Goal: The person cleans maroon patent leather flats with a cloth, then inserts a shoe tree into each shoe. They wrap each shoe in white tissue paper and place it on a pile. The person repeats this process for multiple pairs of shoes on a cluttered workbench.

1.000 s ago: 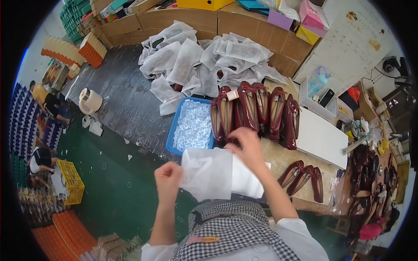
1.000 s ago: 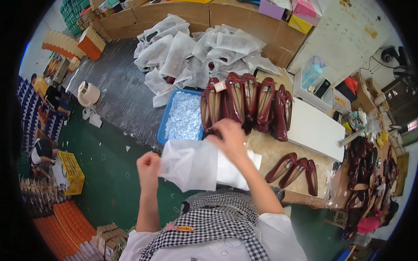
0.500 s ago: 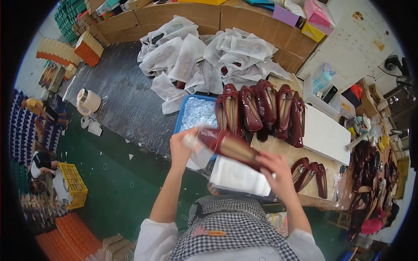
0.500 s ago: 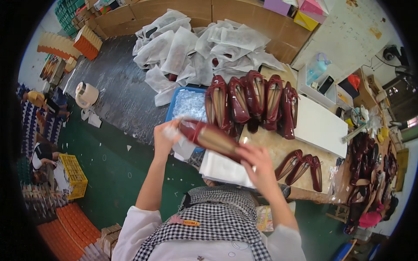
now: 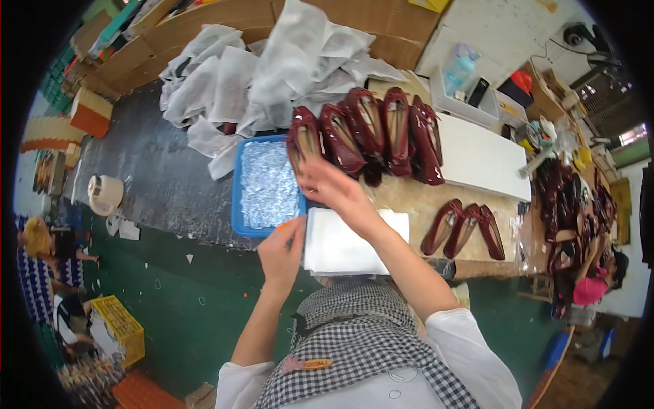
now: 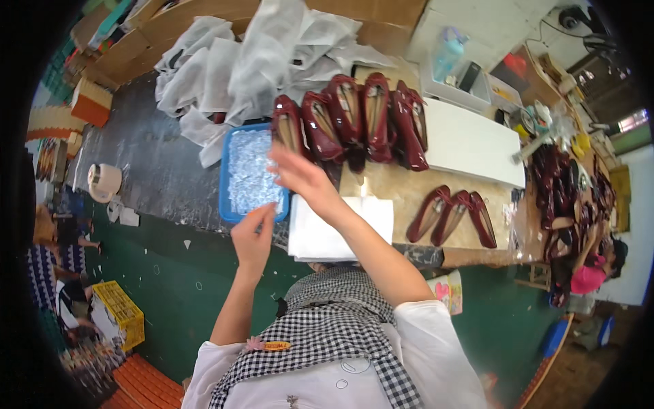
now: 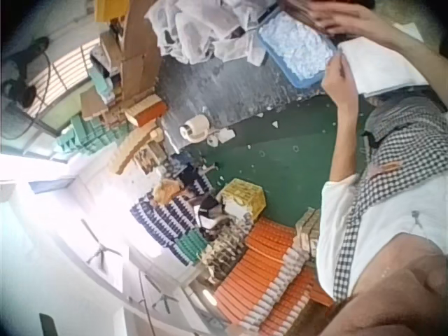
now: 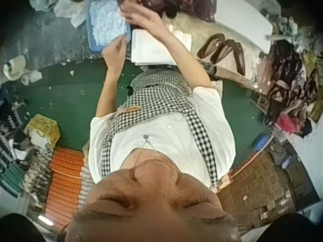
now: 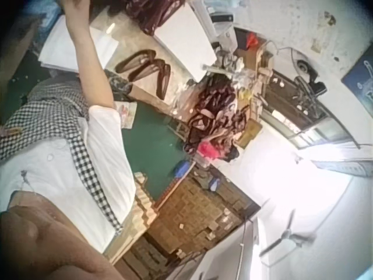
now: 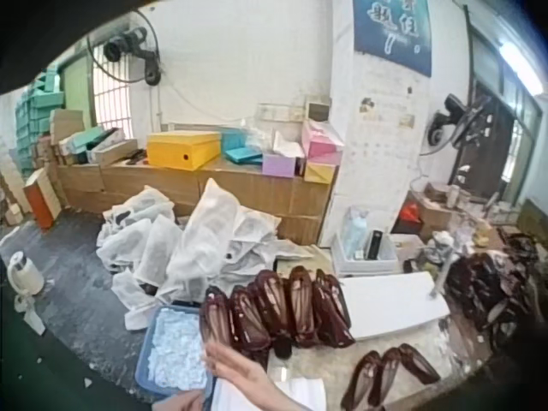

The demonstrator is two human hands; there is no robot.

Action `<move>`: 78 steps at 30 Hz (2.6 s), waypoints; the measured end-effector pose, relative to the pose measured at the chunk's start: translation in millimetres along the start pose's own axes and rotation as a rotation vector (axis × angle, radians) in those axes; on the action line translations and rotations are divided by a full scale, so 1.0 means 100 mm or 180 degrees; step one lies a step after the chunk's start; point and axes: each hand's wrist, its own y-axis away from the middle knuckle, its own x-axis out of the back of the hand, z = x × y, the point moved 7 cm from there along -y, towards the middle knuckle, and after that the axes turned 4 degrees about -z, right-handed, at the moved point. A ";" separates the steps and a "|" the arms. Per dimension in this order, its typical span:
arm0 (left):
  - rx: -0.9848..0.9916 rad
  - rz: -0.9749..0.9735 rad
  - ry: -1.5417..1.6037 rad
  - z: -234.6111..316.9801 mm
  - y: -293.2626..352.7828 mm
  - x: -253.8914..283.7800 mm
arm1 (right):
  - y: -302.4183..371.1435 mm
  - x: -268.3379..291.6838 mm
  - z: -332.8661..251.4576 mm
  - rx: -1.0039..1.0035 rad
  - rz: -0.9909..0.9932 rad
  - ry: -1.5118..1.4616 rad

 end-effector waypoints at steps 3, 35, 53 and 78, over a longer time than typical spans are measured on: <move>0.0720 -0.1250 0.0527 -0.36 0.37 -0.90 | 1.05 1.05 0.46 -0.0734 0.0918 0.1415; 0.1677 -0.1520 -0.1900 -0.42 0.96 -3.32 | 2.87 2.34 1.61 -0.1847 0.0529 0.1206; 0.1732 -0.0307 -0.0108 -1.13 1.04 -2.70 | 2.91 2.30 0.60 -0.1613 0.0636 0.2363; -0.0109 -0.0692 -0.0719 -0.17 -0.60 0.21 | 0.16 2.19 -0.45 -0.1005 0.2279 0.4583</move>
